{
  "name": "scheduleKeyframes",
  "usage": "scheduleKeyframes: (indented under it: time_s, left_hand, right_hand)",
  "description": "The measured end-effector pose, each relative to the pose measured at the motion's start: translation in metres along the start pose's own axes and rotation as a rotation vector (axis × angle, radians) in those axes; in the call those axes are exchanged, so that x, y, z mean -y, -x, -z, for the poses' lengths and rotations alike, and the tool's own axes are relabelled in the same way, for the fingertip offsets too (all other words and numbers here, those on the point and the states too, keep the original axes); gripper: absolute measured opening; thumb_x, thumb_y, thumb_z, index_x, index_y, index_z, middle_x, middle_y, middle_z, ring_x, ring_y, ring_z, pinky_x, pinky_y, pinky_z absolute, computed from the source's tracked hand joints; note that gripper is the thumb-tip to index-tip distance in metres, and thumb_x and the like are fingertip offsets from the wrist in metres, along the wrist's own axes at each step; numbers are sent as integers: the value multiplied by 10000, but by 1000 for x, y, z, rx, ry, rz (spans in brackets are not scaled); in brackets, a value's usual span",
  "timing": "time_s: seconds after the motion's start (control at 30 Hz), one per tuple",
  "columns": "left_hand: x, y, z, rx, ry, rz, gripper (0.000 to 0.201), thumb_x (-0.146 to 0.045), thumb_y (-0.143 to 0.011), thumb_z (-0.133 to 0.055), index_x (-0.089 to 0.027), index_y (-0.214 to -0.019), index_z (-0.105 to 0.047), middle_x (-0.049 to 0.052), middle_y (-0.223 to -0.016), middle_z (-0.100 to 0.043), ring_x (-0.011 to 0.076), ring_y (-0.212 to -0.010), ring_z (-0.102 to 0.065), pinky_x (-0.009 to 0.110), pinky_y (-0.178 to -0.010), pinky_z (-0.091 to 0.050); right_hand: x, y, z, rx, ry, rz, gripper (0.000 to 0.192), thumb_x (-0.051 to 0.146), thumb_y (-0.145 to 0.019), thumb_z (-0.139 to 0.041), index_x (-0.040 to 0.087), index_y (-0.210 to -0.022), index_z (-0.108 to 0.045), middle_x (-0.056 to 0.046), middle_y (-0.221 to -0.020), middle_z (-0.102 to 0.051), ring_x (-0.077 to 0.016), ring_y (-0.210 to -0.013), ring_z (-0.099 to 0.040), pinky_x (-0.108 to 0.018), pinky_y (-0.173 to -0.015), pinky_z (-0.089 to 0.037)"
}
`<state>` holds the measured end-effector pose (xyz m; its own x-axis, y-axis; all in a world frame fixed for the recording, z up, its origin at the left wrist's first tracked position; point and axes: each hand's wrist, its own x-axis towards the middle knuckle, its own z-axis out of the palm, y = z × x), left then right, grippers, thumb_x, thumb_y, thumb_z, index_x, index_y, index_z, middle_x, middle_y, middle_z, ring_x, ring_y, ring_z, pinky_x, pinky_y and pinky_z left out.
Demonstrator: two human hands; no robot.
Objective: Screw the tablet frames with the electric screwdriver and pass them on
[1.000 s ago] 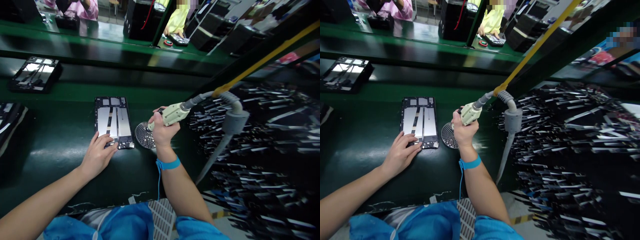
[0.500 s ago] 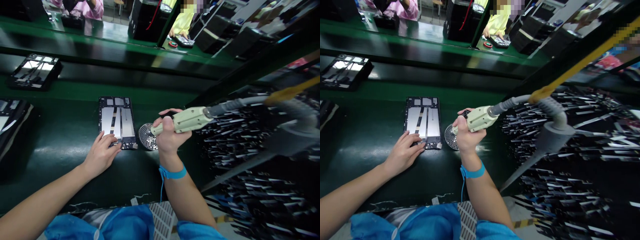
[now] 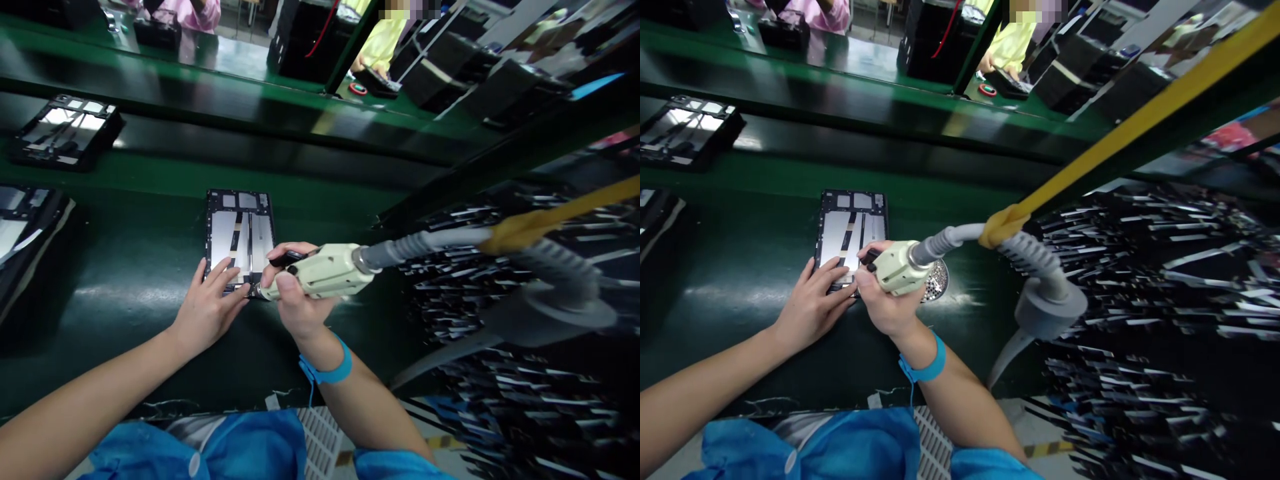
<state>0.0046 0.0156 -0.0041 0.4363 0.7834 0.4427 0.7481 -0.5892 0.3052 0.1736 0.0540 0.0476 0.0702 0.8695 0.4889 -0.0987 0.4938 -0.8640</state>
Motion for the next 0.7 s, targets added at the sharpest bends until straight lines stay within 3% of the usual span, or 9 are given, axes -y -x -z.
scheduleKeyframes:
  time_s: [0.23,0.7]
  left_hand:
    - [-2,1,1,55,23,57,268,-203,-1010,-571,-258,-1234,-707,130,-1372,-631,372,-1389,-518,735,-1118,-370]
    - [6,6,-1,21,88,33,278,-195,-1018,-545,-258,-1221,-724,157,-1377,-624,384,-1380,-532,749,-1092,-381]
  right_hand:
    - [-5,5,-2,46,30,-33,273,411,-883,-704,275,-1109,-632,-41,-976,-652,-198,-743,-694,-388,-633,-633]
    - [-5,12,-9,80,17,-66,297,319,-835,-778,244,-1078,-625,-23,-911,-663,-156,-729,-664,-340,-699,-614]
